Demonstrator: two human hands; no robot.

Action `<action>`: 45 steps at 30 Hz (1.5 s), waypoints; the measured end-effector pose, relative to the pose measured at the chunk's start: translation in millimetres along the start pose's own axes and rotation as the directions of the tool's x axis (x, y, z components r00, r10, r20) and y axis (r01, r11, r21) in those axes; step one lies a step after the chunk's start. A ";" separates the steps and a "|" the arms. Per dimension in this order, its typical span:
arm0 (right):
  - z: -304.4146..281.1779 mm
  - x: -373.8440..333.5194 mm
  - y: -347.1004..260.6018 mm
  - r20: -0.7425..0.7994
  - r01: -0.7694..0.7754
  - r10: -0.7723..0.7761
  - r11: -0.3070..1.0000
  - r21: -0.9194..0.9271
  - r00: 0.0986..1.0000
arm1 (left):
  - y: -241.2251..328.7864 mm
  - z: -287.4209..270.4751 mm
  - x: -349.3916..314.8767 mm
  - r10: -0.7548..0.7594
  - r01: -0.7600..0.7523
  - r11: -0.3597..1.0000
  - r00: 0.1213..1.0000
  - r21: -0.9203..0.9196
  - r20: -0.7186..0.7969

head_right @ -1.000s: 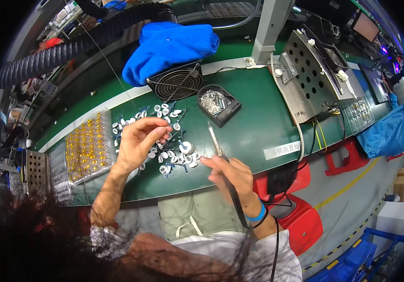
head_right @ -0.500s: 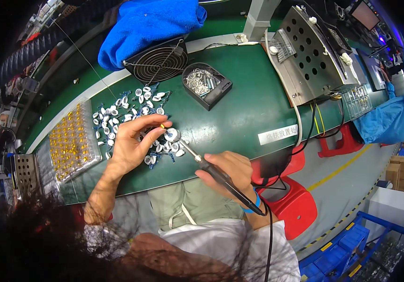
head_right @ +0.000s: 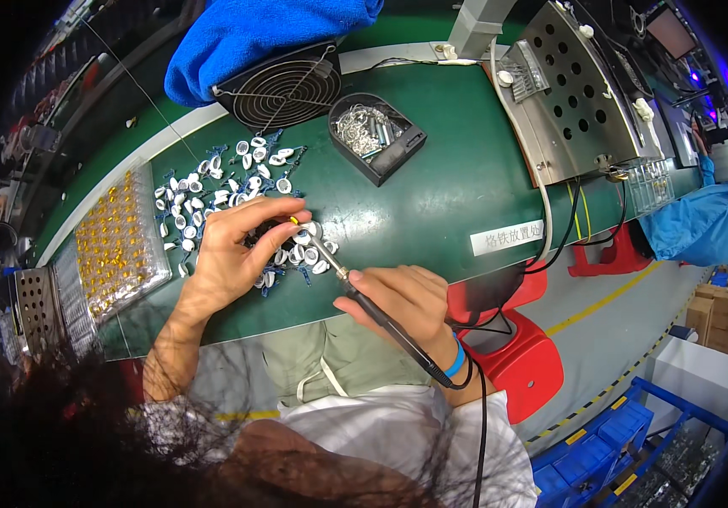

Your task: Soldering small electronic components onto a printed circuit board at a workstation.

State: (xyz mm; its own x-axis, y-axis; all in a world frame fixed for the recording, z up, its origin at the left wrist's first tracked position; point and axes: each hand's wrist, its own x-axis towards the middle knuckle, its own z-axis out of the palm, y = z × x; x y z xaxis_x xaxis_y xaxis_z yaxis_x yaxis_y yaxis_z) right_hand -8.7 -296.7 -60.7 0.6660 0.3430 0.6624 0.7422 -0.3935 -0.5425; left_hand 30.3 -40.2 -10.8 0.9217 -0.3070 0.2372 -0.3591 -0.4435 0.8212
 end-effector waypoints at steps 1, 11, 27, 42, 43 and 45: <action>0.4 -0.5 0.7 -0.001 0.007 -0.007 1.000 0.005 1.000 | -0.2 0.1 0.0 0.006 -0.006 1.000 1.000 0.006 0.000; -0.5 -1.0 1.2 0.005 0.024 -0.024 1.000 0.004 1.000 | -0.3 2.7 0.6 0.018 -0.018 1.000 1.000 0.009 -0.021; -7.3 0.5 3.2 -0.037 0.047 -0.045 0.997 0.059 0.998 | 3.1 1.7 0.1 -0.006 0.006 1.000 1.000 -0.013 -0.006; -10.4 3.3 1.7 -0.022 -0.017 0.019 0.995 0.102 1.000 | -3.2 -1.5 -1.7 0.038 -0.038 0.999 0.999 -0.016 0.009; -11.2 3.5 1.5 -0.014 -0.020 0.022 0.994 0.107 1.000 | -2.9 -2.0 -1.5 0.047 -0.047 0.999 0.999 -0.005 0.013; -13.8 2.8 0.9 -0.009 -0.023 0.024 0.994 0.108 1.000 | -4.8 0.2 -1.5 0.032 -0.032 0.999 0.999 -0.027 0.008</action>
State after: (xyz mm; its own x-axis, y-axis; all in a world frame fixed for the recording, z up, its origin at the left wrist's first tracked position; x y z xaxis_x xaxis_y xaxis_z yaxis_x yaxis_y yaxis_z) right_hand -7.2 -307.9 -52.2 0.6831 0.3260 0.6535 0.7303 -0.3065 -0.6105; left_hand 30.6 -37.8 -15.2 0.9083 -0.3278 0.2597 -0.3845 -0.4101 0.8271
